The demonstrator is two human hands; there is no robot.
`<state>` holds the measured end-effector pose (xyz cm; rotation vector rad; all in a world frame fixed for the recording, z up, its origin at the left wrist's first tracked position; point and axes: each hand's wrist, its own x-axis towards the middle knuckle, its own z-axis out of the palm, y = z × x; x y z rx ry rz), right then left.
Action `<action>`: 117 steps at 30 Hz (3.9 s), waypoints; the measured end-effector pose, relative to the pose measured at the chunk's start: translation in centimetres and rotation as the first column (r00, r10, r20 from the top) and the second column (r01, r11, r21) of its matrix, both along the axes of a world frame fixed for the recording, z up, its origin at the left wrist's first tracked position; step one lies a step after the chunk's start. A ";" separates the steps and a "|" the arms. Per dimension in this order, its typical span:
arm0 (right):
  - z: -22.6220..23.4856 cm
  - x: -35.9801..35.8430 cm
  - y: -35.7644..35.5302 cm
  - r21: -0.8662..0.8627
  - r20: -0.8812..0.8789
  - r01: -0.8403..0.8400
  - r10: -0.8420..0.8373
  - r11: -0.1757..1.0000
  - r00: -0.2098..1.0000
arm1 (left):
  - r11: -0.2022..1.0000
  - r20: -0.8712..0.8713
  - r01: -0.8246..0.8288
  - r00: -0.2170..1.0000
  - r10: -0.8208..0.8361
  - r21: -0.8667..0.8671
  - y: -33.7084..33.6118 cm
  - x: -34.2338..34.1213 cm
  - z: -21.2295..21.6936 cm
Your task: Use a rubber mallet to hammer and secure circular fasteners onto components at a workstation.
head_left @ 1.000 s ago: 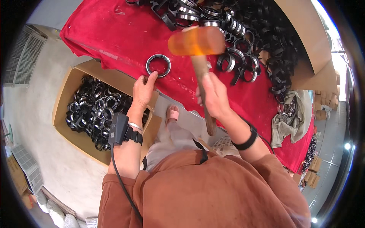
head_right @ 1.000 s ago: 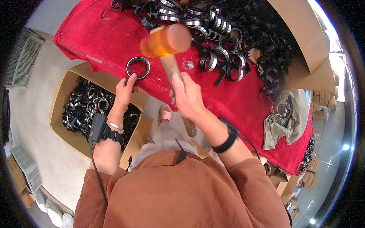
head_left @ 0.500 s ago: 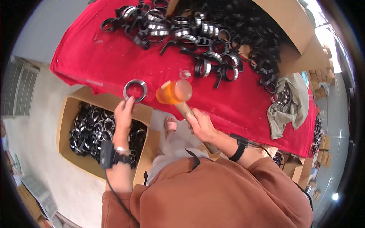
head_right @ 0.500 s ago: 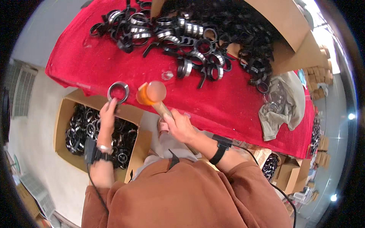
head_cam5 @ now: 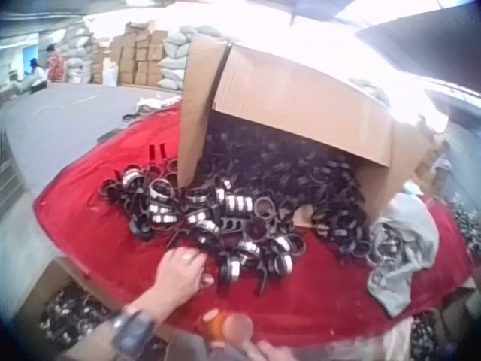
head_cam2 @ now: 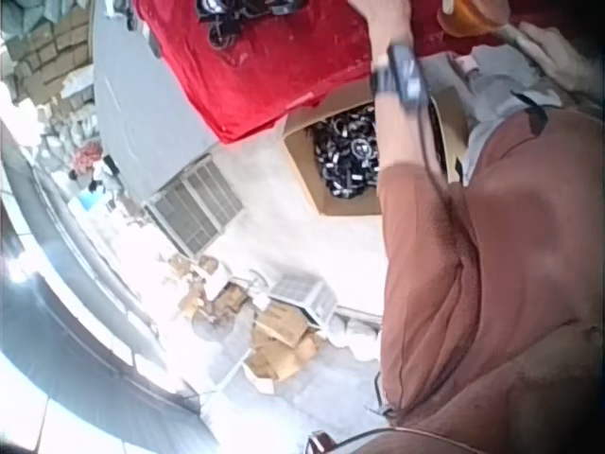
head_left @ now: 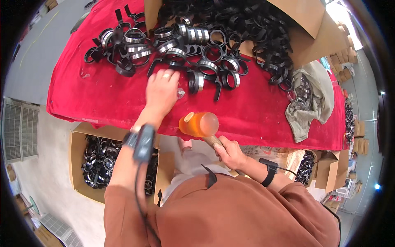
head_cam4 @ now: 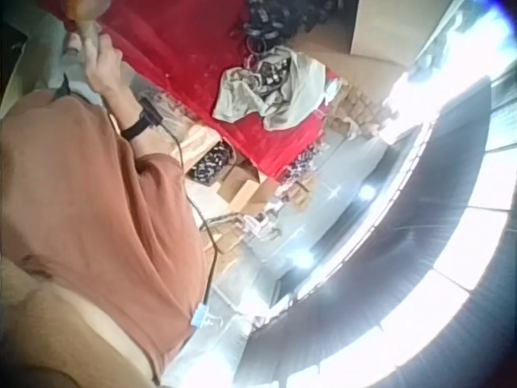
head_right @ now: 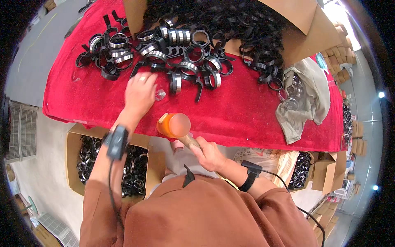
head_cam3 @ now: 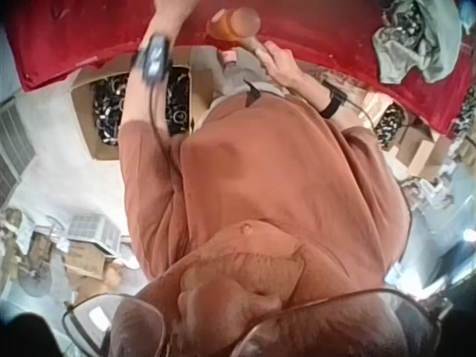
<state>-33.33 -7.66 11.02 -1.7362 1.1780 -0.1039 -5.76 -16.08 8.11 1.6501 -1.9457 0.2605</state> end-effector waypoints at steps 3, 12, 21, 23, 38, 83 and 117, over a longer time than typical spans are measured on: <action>0.4 -0.7 0.1 -0.015 0.005 0.007 -0.007 1.000 1.000 | 0.967 0.187 -0.133 0.978 0.092 0.219 -4.5 -1.4 -0.5; 0.5 -1.5 -0.7 -0.008 0.130 0.118 -0.116 0.993 0.985 | 0.936 -0.152 -0.269 0.940 0.307 0.227 3.1 2.4 -2.7; 0.6 7.7 -1.9 0.064 0.205 0.005 -0.018 0.998 0.979 | 0.860 -0.309 -0.477 0.802 0.511 0.182 17.9 3.6 -8.3; 0.3 10.0 -1.8 0.099 0.181 0.005 -0.023 0.995 0.983 | 0.876 -0.358 -0.461 0.801 0.481 0.145 18.2 3.0 -9.1; 6.1 12.7 0.3 -0.067 0.522 0.073 -0.027 0.995 0.852 | 0.794 -0.788 -0.132 0.107 0.606 0.593 16.1 5.7 -9.1; 7.5 19.6 -4.1 -0.240 0.292 -0.061 0.132 0.969 0.947 | 0.876 -0.836 -0.041 -0.323 0.444 0.481 17.0 5.0 -7.4; 1.9 11.8 0.7 -0.233 -0.113 -0.206 0.184 0.951 0.976 | 0.886 -0.797 -0.073 -0.474 0.373 0.458 15.9 5.9 -8.0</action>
